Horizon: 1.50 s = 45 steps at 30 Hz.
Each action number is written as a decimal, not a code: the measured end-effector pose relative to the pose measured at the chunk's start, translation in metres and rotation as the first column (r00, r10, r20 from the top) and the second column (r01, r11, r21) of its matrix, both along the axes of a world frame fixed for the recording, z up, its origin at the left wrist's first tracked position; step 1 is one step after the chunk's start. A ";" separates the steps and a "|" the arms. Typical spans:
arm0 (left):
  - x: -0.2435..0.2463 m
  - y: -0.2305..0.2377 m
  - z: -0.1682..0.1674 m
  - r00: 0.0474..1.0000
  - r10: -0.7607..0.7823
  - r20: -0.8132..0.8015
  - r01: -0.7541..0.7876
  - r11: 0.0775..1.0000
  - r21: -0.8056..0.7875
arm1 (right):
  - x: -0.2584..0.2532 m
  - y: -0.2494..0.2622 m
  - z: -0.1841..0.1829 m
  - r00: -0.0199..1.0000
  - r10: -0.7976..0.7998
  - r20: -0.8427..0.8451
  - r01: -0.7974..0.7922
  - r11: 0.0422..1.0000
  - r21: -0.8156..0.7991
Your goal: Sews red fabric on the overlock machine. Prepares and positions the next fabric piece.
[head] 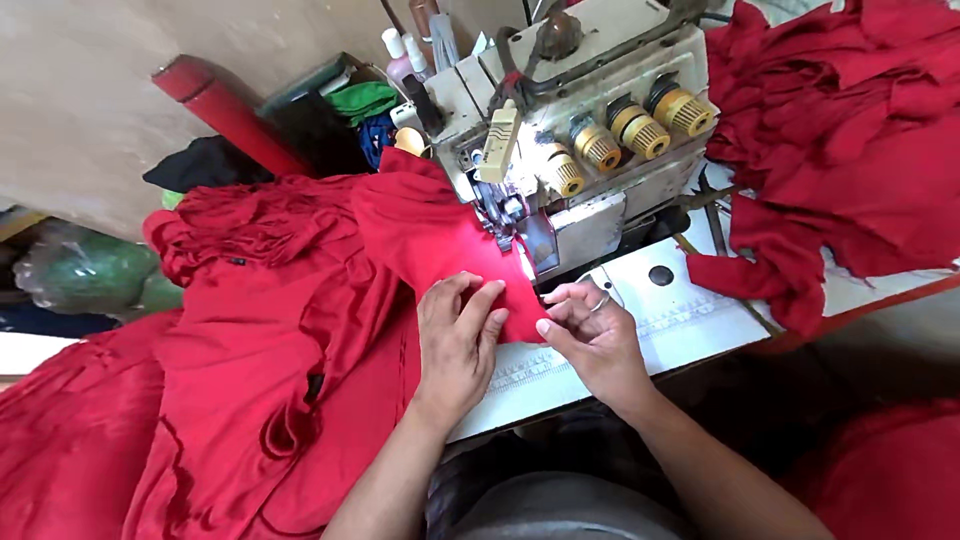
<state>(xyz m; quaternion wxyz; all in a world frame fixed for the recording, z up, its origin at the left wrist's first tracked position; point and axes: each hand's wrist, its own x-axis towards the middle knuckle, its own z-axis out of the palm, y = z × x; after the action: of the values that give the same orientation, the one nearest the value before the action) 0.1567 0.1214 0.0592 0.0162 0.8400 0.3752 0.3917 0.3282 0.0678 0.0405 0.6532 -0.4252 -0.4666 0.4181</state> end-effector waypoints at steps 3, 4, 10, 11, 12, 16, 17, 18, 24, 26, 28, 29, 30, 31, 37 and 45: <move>0.000 0.006 0.005 1.000 0.007 0.004 -0.007 0.999 -0.040 | 0.002 0.007 0.006 0.991 -0.044 0.126 0.043 0.999 0.016; 0.000 0.008 0.008 1.000 0.015 -0.005 -0.015 0.998 -0.057 | 0.003 0.010 0.011 0.979 -0.054 0.197 0.054 0.999 0.002; -0.009 0.039 0.039 0.991 -0.064 -0.117 0.028 0.957 -0.288 | 0.005 0.030 0.049 0.839 -0.059 0.540 0.132 0.987 -0.097; -0.011 0.045 0.042 0.989 -0.082 -0.120 0.043 0.953 -0.301 | 0.005 0.033 0.054 0.824 -0.049 0.564 0.137 0.984 -0.115; -0.012 0.050 0.043 0.988 -0.095 -0.125 0.052 0.950 -0.308 | 0.005 0.036 0.057 0.810 -0.037 0.585 0.136 0.983 -0.126; -0.014 0.063 0.045 0.978 -0.107 -0.177 0.049 0.950 -0.307 | 0.010 0.044 0.053 0.828 -0.003 0.561 0.088 0.988 -0.124; -0.016 0.065 0.045 0.976 -0.107 -0.189 0.044 0.949 -0.311 | 0.011 0.044 0.050 0.838 -0.010 0.546 0.081 0.991 -0.107; -0.017 0.067 0.046 0.975 -0.106 -0.193 0.040 0.947 -0.318 | 0.012 0.044 0.046 0.845 -0.021 0.535 0.080 0.993 -0.089; -0.008 0.071 0.057 0.976 -0.005 -0.216 -0.078 0.924 -0.374 | 0.009 0.044 0.027 0.825 -0.125 0.551 0.124 0.992 0.039; 0.000 0.079 0.058 0.971 0.065 -0.232 -0.149 0.919 -0.364 | 0.007 0.044 0.022 0.792 -0.193 0.579 0.154 0.981 0.116; 0.006 0.084 0.059 0.952 0.128 -0.280 -0.226 0.908 -0.352 | 0.006 0.043 0.015 0.769 -0.264 0.582 0.184 0.964 0.194; 0.008 0.084 0.061 0.943 0.143 -0.302 -0.248 0.904 -0.348 | 0.006 0.042 0.012 0.765 -0.275 0.582 0.185 0.960 0.211; 0.008 0.084 0.061 0.937 0.148 -0.317 -0.259 0.902 -0.345 | 0.006 0.040 0.010 0.767 -0.274 0.581 0.181 0.960 0.214; 0.008 0.084 0.061 0.932 0.149 -0.331 -0.266 0.902 -0.341 | 0.007 0.039 0.009 0.769 -0.266 0.581 0.174 0.962 0.211; 0.010 0.084 0.063 0.896 0.149 -0.418 -0.311 0.883 -0.351 | 0.007 0.033 0.010 0.737 -0.257 0.625 0.164 0.965 0.203; 0.009 0.100 0.062 0.909 0.153 -0.387 -0.305 0.878 -0.369 | 0.008 0.026 0.011 0.716 -0.269 0.644 0.159 0.961 0.224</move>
<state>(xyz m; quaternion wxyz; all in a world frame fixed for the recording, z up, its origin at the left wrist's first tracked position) 0.1654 0.2216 0.1209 0.0835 0.8209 0.5456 0.1463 0.3363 0.0934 0.0510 0.5165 -0.5464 -0.6478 0.1221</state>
